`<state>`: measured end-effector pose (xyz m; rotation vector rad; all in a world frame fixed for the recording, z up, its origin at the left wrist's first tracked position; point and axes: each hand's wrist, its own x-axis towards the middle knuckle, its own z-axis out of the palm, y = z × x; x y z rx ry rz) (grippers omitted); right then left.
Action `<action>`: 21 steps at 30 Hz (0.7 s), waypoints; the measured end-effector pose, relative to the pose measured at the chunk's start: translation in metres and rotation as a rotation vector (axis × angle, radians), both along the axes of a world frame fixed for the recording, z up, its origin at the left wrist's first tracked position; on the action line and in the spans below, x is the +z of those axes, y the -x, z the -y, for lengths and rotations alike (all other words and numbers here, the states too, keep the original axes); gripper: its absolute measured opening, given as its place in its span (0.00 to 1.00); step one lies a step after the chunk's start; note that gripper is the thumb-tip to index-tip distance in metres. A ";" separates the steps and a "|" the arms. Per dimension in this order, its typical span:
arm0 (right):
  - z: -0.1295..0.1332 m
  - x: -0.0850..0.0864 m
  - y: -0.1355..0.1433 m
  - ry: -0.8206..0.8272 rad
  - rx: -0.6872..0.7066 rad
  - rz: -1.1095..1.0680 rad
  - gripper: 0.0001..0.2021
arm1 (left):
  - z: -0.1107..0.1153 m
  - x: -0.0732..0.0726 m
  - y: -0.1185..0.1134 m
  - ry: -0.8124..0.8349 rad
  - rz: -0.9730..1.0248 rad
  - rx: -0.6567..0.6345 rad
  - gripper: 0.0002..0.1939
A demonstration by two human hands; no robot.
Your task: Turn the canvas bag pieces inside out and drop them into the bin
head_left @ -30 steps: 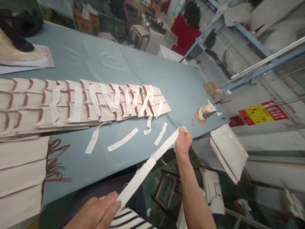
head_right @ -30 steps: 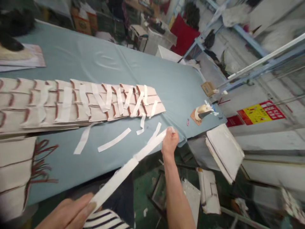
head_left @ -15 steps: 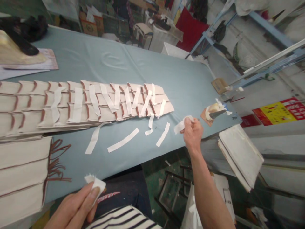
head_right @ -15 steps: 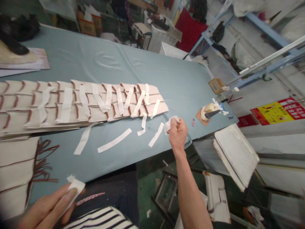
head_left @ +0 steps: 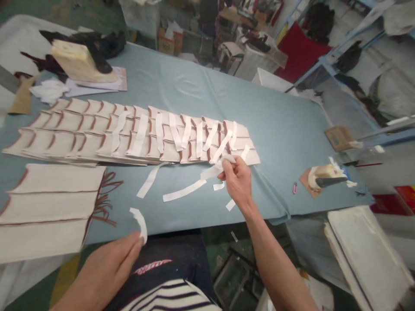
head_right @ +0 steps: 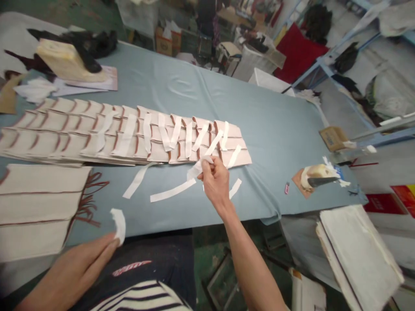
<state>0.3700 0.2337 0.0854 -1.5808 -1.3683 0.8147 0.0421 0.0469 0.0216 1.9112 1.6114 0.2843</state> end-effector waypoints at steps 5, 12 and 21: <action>-0.011 0.011 0.014 -0.025 0.073 -0.031 0.18 | -0.028 -0.007 -0.036 0.116 -0.022 -0.289 0.21; 0.007 0.050 0.002 -0.202 -0.009 0.017 0.14 | -0.106 -0.088 -0.048 0.046 0.070 -0.225 0.07; 0.030 0.054 -0.027 -0.245 -0.174 0.040 0.14 | -0.105 -0.139 -0.091 0.129 0.235 -0.017 0.16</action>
